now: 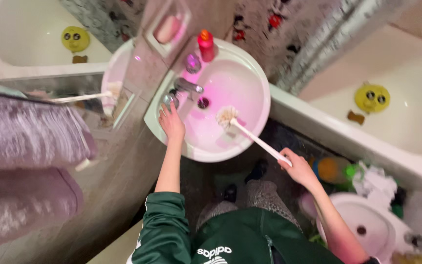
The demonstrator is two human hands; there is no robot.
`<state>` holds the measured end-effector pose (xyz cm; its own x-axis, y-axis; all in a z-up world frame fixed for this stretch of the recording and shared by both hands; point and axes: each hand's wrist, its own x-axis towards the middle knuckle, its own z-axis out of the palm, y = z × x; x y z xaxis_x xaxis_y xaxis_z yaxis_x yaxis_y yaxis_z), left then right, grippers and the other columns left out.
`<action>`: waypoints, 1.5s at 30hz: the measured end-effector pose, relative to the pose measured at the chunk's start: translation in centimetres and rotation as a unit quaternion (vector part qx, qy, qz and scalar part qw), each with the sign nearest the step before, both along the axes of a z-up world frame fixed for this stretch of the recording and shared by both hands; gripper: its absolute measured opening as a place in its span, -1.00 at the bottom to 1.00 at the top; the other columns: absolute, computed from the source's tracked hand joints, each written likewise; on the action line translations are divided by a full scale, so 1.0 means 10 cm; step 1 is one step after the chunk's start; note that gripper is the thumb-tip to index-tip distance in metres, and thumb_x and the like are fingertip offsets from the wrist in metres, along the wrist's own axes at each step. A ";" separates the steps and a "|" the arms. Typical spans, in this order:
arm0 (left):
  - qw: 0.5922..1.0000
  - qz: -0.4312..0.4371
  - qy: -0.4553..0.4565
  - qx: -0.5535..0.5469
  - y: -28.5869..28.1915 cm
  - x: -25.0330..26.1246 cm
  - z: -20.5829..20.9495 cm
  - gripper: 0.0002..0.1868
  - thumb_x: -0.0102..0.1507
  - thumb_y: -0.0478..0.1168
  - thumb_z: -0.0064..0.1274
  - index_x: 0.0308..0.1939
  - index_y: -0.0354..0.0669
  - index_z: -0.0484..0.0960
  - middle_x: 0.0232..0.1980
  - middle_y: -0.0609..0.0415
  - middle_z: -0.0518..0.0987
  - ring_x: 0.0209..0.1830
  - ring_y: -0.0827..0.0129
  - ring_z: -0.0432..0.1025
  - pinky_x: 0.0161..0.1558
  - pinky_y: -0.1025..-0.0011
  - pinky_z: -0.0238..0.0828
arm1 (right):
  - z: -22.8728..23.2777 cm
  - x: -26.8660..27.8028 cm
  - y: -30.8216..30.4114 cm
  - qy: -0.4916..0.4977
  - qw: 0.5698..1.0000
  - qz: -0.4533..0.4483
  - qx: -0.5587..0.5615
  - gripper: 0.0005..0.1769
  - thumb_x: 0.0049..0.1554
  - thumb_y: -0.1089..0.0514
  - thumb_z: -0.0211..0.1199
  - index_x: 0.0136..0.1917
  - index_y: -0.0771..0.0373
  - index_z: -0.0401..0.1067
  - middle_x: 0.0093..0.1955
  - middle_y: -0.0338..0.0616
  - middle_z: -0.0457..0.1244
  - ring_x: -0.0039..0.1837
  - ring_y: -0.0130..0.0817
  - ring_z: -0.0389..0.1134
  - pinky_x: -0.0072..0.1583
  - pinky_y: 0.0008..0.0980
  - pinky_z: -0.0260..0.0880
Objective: The person lifts the toilet seat, rinses a toilet brush under running water at the sink, then scrubs the inside of the toilet bowl and the underside of the seat with the brush. The person continues scrubbing the bowl and seat repeatedly throughout the clip.
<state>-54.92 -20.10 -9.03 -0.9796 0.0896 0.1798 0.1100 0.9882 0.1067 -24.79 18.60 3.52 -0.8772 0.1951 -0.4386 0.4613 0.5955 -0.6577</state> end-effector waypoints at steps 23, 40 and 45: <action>0.885 0.256 -0.290 0.260 1.25 0.61 -0.71 -0.53 0.36 0.11 -0.06 -0.24 -0.24 0.68 -0.21 -0.28 0.66 -0.18 -0.20 0.56 -0.09 -0.10 0.46 | -1.34 -3.17 0.94 -0.115 0.945 0.303 -0.045 -0.75 0.24 0.00 0.19 -0.02 0.23 0.40 -0.31 -0.14 0.35 -0.22 -0.35 0.38 -0.11 -0.33 0.36; 0.944 0.323 -0.037 0.058 0.47 0.43 -0.52 -0.46 0.22 -0.37 -0.04 0.32 -0.27 0.40 0.31 -0.22 0.42 0.29 -0.05 0.33 0.21 0.11 0.27 | -0.96 -2.97 0.77 -0.130 0.950 0.285 -0.018 -0.73 0.22 -0.02 0.21 0.03 0.22 0.40 -0.30 -0.14 0.33 -0.23 -0.37 0.32 -0.14 -0.34 0.30; 0.949 0.313 -0.036 0.015 0.36 0.23 -0.86 -0.44 0.27 -0.35 -0.01 0.39 -0.27 0.37 0.40 -0.26 0.37 0.33 -0.02 0.32 0.29 0.15 0.28 | -0.84 -2.90 0.83 -0.089 0.948 0.304 -0.010 -0.71 0.23 -0.04 0.22 0.05 0.22 0.40 -0.27 -0.08 0.35 -0.19 -0.30 0.37 -0.07 -0.31 0.35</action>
<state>-52.58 -16.46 -17.66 -0.8490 -0.5180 0.1041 -0.5063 0.8540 0.1200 -53.77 26.92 -4.90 -0.7358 -0.3336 -0.5894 0.1412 0.7756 -0.6152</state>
